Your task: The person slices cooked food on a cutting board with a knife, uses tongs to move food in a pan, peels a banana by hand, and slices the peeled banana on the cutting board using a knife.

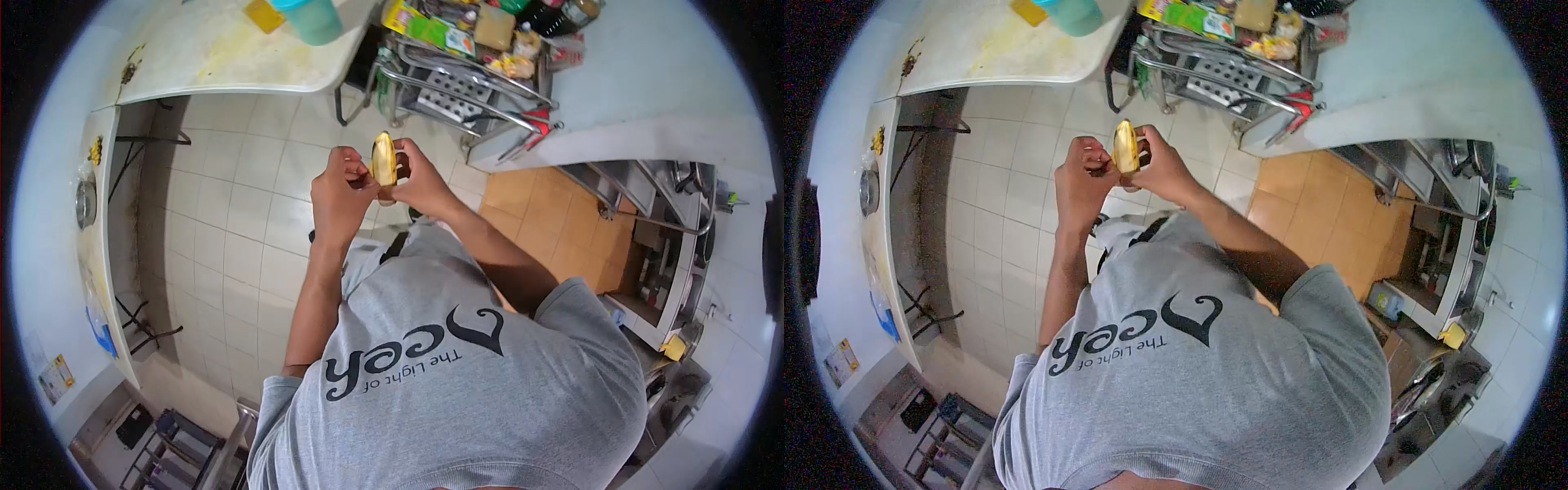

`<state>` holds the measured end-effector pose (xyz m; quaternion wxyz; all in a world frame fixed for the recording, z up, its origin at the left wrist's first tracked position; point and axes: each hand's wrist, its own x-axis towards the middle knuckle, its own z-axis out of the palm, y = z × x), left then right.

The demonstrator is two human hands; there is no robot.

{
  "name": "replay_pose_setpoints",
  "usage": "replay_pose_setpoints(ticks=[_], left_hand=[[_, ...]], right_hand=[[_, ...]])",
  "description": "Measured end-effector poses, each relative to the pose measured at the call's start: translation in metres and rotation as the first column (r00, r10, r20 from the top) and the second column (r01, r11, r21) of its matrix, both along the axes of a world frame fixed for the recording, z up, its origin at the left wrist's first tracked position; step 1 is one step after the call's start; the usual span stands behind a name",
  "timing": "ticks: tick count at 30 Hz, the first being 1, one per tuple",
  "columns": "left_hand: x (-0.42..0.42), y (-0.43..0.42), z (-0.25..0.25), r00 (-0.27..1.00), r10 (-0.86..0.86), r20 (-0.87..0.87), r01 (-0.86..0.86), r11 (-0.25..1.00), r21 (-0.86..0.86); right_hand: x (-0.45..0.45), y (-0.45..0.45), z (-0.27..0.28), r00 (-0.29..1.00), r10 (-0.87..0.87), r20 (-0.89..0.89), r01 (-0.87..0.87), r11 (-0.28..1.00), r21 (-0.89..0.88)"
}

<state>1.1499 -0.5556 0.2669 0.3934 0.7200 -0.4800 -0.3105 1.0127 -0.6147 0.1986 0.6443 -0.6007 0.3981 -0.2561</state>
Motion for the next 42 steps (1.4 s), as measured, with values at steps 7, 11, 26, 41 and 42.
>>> replay_pose_setpoints(ticks=[7,11,26,41,42], left_hand=[[-0.079,0.009,-0.018,0.957,0.049,-0.285,-0.049,0.999,0.005],[-0.107,0.026,-0.045,0.953,0.096,-0.288,-0.094,0.995,0.02],[-0.247,0.144,-0.034,0.975,-0.19,0.115,0.188,0.982,0.035],[-0.398,0.198,-0.035,0.961,-0.275,0.007,0.275,0.959,-0.071],[-0.411,0.2,-0.035,0.959,-0.281,-0.04,0.279,0.959,-0.046]], right_hand=[[-0.086,-0.008,-0.01,0.991,0.13,0.04,-0.129,0.991,-0.035],[-0.115,-0.004,0.004,0.986,0.164,0.03,-0.167,0.974,0.151],[-0.259,0.111,0.005,0.948,0.224,0.225,-0.28,0.923,0.265],[-0.433,0.188,0.009,0.923,0.02,0.383,-0.249,0.792,0.558],[-0.446,0.19,0.007,0.932,0.021,0.363,-0.223,0.822,0.524]])
